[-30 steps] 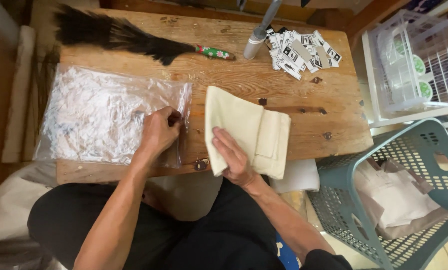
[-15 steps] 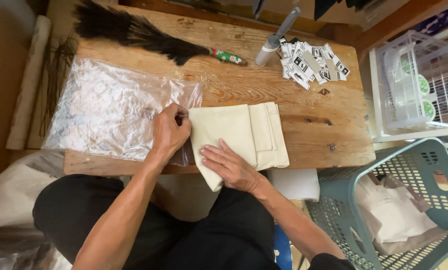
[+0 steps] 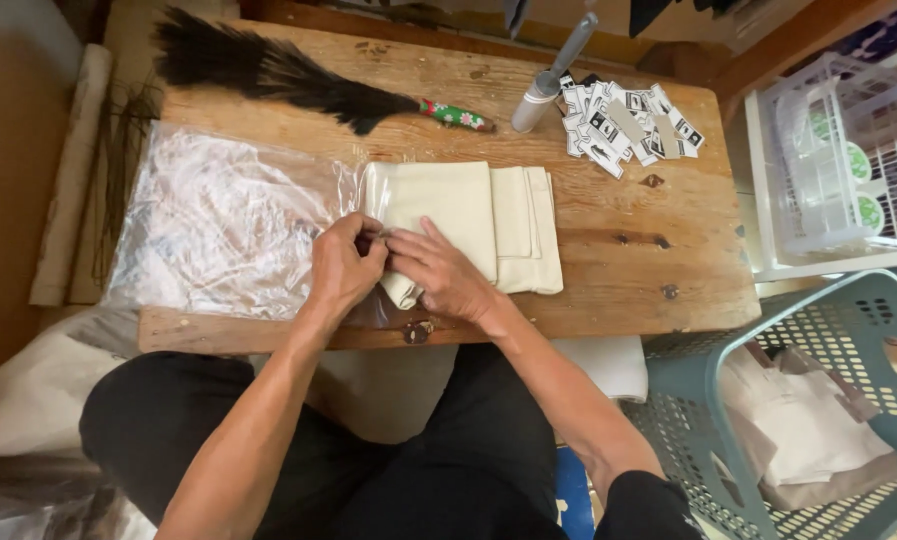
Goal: The person folds a pair of beige trousers on a wooden table, places them into a clear plastic bag, and seals it. They then apply a brand label to the outside of the bag.
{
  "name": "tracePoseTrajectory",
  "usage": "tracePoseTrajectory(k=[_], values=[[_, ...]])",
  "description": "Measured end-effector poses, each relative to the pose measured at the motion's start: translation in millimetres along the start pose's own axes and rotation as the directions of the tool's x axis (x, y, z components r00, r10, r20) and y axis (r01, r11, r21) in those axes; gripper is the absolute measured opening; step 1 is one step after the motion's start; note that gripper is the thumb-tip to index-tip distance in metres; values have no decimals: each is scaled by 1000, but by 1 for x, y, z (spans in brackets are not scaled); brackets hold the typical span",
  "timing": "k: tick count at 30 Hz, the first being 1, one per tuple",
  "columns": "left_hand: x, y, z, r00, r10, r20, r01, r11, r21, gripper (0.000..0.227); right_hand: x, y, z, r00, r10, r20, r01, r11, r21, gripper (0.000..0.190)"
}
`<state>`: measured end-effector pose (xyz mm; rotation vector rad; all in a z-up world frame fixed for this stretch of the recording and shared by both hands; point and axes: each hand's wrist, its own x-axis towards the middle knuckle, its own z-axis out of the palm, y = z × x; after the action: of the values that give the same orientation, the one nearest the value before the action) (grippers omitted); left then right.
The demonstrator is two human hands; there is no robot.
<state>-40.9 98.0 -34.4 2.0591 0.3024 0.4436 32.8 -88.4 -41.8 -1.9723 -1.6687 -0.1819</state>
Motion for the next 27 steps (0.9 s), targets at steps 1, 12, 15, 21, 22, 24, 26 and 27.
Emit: tracePoseTrajectory(k=[1, 12, 15, 21, 22, 24, 26, 27], values=[[1, 1, -3, 1000, -1, -1, 1, 1000, 4, 17, 0, -4, -1, 1000, -2, -3, 2, 1000, 3, 108], [-21, 34, -38, 961, -183, 206, 167, 982, 90, 28, -20, -52, -6, 974, 41, -221, -28, 998, 63, 31], [-25, 36, -41, 940, -244, 238, 212, 965, 153, 24, -19, -54, -2, 981, 35, -191, -39, 999, -18, 18], [-25, 6, -29, 952, -202, 231, 179, 977, 117, 18, -17, -59, 3, 970, 122, -210, -120, 992, 24, 16], [-24, 8, -32, 951, -201, 234, 177, 977, 117, 18, -16, -60, 5, 969, 125, -211, -123, 992, 24, 16], [-23, 13, -36, 937, -231, 263, 216, 973, 84, 22, -15, -62, 8, 957, 162, -242, -163, 987, 15, 17], [-22, 14, -36, 929, -242, 281, 237, 970, 51, 22, -13, -66, 8, 949, 200, -244, -200, 980, 25, 17], [-22, 14, -37, 922, -252, 295, 258, 966, 19, 21, -11, -69, 9, 940, 235, -246, -233, 972, 36, 17]])
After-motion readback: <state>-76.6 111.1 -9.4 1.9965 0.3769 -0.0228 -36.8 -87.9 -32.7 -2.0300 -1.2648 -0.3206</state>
